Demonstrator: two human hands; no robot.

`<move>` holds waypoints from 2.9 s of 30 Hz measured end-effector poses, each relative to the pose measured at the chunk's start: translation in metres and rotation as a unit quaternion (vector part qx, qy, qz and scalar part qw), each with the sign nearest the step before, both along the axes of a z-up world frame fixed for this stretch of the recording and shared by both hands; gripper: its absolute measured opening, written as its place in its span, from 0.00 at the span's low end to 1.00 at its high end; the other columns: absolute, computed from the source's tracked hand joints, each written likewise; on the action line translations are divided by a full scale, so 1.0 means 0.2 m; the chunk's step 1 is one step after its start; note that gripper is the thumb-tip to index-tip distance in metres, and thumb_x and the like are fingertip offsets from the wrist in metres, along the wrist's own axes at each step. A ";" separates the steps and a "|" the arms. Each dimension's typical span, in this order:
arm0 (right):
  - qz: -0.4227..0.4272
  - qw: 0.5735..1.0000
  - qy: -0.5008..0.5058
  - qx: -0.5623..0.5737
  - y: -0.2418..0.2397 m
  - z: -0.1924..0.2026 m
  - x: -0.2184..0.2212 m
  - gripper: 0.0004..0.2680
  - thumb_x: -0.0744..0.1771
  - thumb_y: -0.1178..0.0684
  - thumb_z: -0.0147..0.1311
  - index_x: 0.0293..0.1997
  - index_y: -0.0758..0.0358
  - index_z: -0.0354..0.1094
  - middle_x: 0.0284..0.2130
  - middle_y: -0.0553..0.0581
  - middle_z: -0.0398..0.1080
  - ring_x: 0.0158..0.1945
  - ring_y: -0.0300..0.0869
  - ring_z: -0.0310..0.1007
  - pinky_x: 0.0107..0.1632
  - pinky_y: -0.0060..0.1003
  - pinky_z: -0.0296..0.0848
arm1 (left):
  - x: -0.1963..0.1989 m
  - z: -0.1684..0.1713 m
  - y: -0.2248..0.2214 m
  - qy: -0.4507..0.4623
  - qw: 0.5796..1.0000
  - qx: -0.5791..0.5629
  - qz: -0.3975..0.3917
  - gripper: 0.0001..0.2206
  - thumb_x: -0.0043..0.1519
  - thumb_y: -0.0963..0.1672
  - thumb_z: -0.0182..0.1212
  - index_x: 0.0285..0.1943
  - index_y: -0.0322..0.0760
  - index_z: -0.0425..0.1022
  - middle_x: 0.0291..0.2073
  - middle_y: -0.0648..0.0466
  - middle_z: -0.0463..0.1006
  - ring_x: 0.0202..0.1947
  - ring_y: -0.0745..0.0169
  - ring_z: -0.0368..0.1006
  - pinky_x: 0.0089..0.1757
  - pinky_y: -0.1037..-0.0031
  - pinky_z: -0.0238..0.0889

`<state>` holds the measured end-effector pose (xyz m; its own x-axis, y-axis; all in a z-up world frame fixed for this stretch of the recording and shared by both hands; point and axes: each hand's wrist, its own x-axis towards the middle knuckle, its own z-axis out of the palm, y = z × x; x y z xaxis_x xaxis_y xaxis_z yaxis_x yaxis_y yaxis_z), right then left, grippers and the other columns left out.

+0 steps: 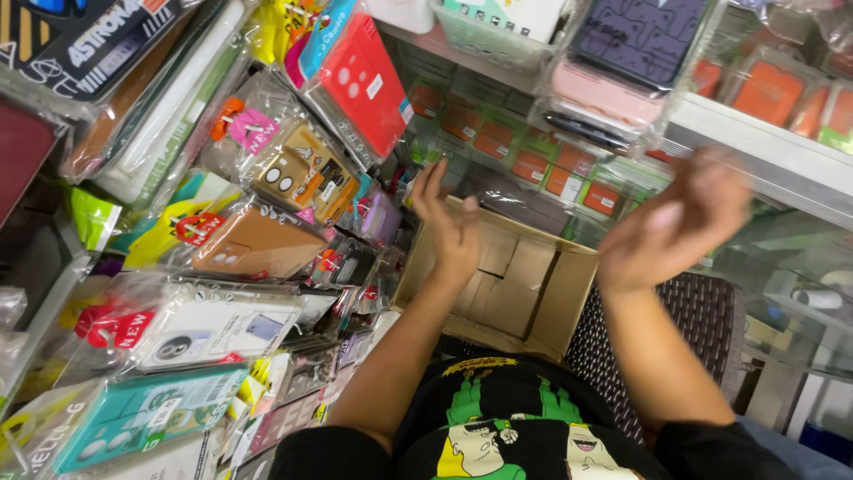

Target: The person picks up various packaged phone cases from a cardboard box and places them onto a display rack. They handle the items one by one, briefly turning them over to check the packaging before hanging them on the rack hooks.

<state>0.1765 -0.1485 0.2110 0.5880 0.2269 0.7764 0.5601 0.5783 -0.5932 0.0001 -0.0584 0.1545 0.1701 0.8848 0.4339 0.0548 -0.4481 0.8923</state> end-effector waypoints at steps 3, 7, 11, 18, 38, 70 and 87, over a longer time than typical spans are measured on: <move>0.083 0.981 -0.103 -0.145 -0.01 -0.22 -0.23 0.09 0.71 0.56 0.51 0.56 0.63 0.59 0.52 0.61 0.66 0.57 0.47 0.68 0.59 0.41 0.71 | -0.20 -0.22 -0.01 0.057 0.995 -0.052 0.069 0.25 0.72 0.46 0.52 0.77 0.33 0.56 0.71 0.40 0.53 0.73 0.42 0.51 0.67 0.55 0.49; 0.323 0.869 -0.028 -0.373 0.29 -0.51 -0.41 0.13 0.70 0.62 0.54 0.63 0.60 0.66 0.59 0.61 0.71 0.63 0.45 0.71 0.64 0.42 0.73 | -0.39 -0.53 0.01 0.087 0.975 -0.096 0.181 0.26 0.69 0.42 0.56 0.76 0.30 0.55 0.69 0.39 0.58 0.71 0.41 0.56 0.68 0.53 0.49; 0.431 0.759 -0.097 -0.478 0.61 -0.68 -0.58 0.28 0.64 0.63 0.60 0.72 0.63 0.48 0.68 0.67 0.58 0.71 0.53 0.57 0.70 0.48 0.58 | -0.54 -0.74 0.10 0.043 0.973 -0.161 0.158 0.33 0.66 0.39 0.57 0.78 0.25 0.45 0.73 0.33 0.51 0.72 0.37 0.53 0.67 0.57 0.49; 0.354 0.728 -0.285 -0.512 1.08 -0.88 -0.82 0.31 0.60 0.68 0.55 0.73 0.64 0.50 0.67 0.71 0.55 0.68 0.64 0.57 0.67 0.47 0.60 | -0.60 -0.82 0.19 -0.045 0.951 -0.269 0.144 0.36 0.61 0.36 0.57 0.78 0.25 0.41 0.72 0.33 0.56 0.71 0.44 0.58 0.65 0.63 0.53; 0.280 0.603 -0.425 -0.614 1.27 -0.93 -0.85 0.10 0.64 0.51 0.60 0.42 0.68 0.77 0.44 0.69 0.74 0.56 0.59 0.69 0.61 0.52 0.63 | -0.74 -0.95 0.22 0.132 0.949 -0.224 0.182 0.45 0.55 0.39 0.70 0.77 0.22 0.41 0.71 0.29 0.55 0.72 0.35 0.52 0.69 0.61 0.45; 0.350 0.850 -0.060 -0.389 -0.17 -0.07 -0.49 0.46 0.63 0.50 0.67 0.78 0.64 0.18 0.74 0.73 0.37 0.76 0.60 0.42 0.74 0.52 0.47 | -0.48 0.19 -0.21 -0.157 0.933 -0.205 -0.252 0.39 0.59 0.43 0.74 0.75 0.31 0.52 0.62 0.42 0.70 0.62 0.53 0.71 0.61 0.62 0.67; 0.213 0.913 0.298 -0.179 -0.26 0.58 0.47 0.32 0.65 0.65 0.53 0.81 0.70 0.43 0.66 0.69 0.64 0.65 0.53 0.70 0.72 0.47 0.71 | 0.09 0.78 -0.22 0.138 0.946 0.136 -0.260 0.30 0.72 0.50 0.59 0.81 0.44 0.53 0.79 0.45 0.49 0.80 0.44 0.47 0.74 0.56 0.43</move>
